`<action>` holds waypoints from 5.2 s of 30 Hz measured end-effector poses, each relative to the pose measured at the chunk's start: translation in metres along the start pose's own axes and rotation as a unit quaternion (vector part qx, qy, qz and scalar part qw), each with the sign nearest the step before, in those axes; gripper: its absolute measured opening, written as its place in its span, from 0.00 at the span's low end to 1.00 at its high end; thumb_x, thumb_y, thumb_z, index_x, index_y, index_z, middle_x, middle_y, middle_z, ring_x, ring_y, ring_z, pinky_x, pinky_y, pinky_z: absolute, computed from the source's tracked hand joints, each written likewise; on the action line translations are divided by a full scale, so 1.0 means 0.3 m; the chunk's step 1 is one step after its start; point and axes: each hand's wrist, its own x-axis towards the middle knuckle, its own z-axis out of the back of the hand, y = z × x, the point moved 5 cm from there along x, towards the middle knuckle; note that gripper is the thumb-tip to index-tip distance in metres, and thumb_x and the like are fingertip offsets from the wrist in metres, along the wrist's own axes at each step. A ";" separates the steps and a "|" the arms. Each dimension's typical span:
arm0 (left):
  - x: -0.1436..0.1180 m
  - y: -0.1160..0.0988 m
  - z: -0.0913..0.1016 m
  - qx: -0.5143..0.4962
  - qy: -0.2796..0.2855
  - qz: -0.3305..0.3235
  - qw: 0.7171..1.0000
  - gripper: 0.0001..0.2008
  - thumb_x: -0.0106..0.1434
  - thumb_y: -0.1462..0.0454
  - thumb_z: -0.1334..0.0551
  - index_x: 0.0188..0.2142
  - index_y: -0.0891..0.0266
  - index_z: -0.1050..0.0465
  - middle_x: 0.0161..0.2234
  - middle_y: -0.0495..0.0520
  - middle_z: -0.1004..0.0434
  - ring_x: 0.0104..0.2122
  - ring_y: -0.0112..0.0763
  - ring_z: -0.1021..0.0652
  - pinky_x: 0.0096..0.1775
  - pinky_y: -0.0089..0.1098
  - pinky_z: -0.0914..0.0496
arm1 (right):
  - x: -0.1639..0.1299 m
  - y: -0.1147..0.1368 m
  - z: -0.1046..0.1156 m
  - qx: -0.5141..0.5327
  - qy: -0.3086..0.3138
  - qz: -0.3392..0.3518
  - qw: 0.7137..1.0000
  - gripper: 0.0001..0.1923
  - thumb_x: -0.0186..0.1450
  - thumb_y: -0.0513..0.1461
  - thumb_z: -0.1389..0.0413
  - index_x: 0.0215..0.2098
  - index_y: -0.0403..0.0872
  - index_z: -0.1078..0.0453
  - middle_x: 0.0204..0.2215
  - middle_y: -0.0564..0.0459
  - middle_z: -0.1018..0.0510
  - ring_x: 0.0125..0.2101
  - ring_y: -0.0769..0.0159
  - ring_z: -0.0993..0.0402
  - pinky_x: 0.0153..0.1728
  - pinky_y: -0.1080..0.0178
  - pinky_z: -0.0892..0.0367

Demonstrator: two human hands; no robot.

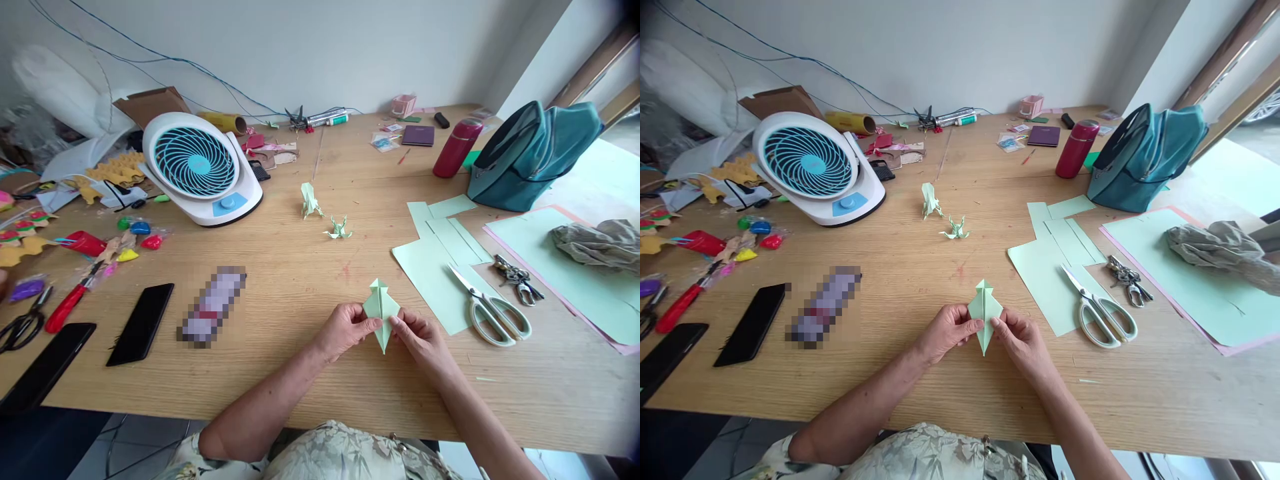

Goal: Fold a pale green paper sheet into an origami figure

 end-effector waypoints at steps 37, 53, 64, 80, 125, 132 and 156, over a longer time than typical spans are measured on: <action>-0.061 -0.061 -0.063 0.257 0.164 -0.072 0.950 0.08 0.52 0.71 0.42 0.25 0.61 0.43 0.21 0.41 0.45 0.21 0.19 0.42 0.23 0.25 0.48 | 0.011 -0.003 -0.012 0.116 0.031 -0.053 0.991 0.22 0.53 0.52 0.30 0.32 0.49 0.34 0.26 0.56 0.30 0.27 0.68 0.36 0.28 0.65 0.37; -0.045 -0.099 -0.026 0.267 0.034 -0.190 0.944 0.11 0.65 0.59 0.39 0.31 0.64 0.30 0.28 0.48 0.31 0.27 0.24 0.34 0.29 0.25 0.40 | 0.002 -0.050 0.007 0.083 0.015 -0.057 0.995 0.20 0.53 0.52 0.31 0.25 0.47 0.31 0.23 0.56 0.30 0.26 0.68 0.37 0.29 0.64 0.37; -0.054 -0.126 -0.023 0.298 0.041 -0.279 0.912 0.16 0.68 0.63 0.42 0.24 0.62 0.41 0.24 0.46 0.39 0.26 0.24 0.36 0.31 0.26 0.41 | -0.003 0.006 -0.009 0.036 0.052 0.001 0.998 0.18 0.61 0.52 0.37 0.28 0.47 0.31 0.25 0.58 0.34 0.28 0.68 0.39 0.31 0.65 0.40; -0.027 -0.048 -0.041 0.240 0.046 -0.157 0.957 0.17 0.67 0.57 0.42 0.25 0.63 0.39 0.24 0.45 0.42 0.25 0.23 0.39 0.27 0.26 0.43 | 0.001 -0.011 0.015 0.111 -0.063 -0.014 0.992 0.24 0.55 0.55 0.33 0.24 0.48 0.37 0.22 0.58 0.36 0.23 0.71 0.43 0.24 0.66 0.42; -0.025 -0.028 -0.030 0.058 0.016 -0.038 0.997 0.19 0.62 0.50 0.38 0.26 0.64 0.31 0.23 0.48 0.29 0.19 0.19 0.34 0.22 0.23 0.41 | -0.004 -0.007 0.050 0.053 -0.124 0.086 0.987 0.17 0.67 0.48 0.42 0.51 0.54 0.36 0.35 0.55 0.25 0.30 0.67 0.30 0.33 0.63 0.32; -0.024 -0.031 -0.027 0.103 0.006 -0.042 0.994 0.16 0.62 0.55 0.41 0.24 0.63 0.34 0.19 0.45 0.32 0.18 0.19 0.35 0.24 0.23 0.40 | -0.021 0.010 0.043 -0.090 -0.129 0.149 0.976 0.17 0.67 0.40 0.44 0.54 0.53 0.34 0.42 0.50 0.27 0.32 0.67 0.29 0.32 0.62 0.30; -0.018 -0.030 -0.014 0.067 0.046 -0.027 0.996 0.17 0.60 0.65 0.46 0.47 0.64 0.29 0.36 0.56 0.20 0.33 0.33 0.19 0.21 0.22 0.28 | -0.049 0.053 0.030 -0.315 -0.170 0.269 0.894 0.10 0.66 0.32 0.46 0.44 0.50 0.31 0.36 0.53 0.26 0.34 0.65 0.29 0.33 0.62 0.31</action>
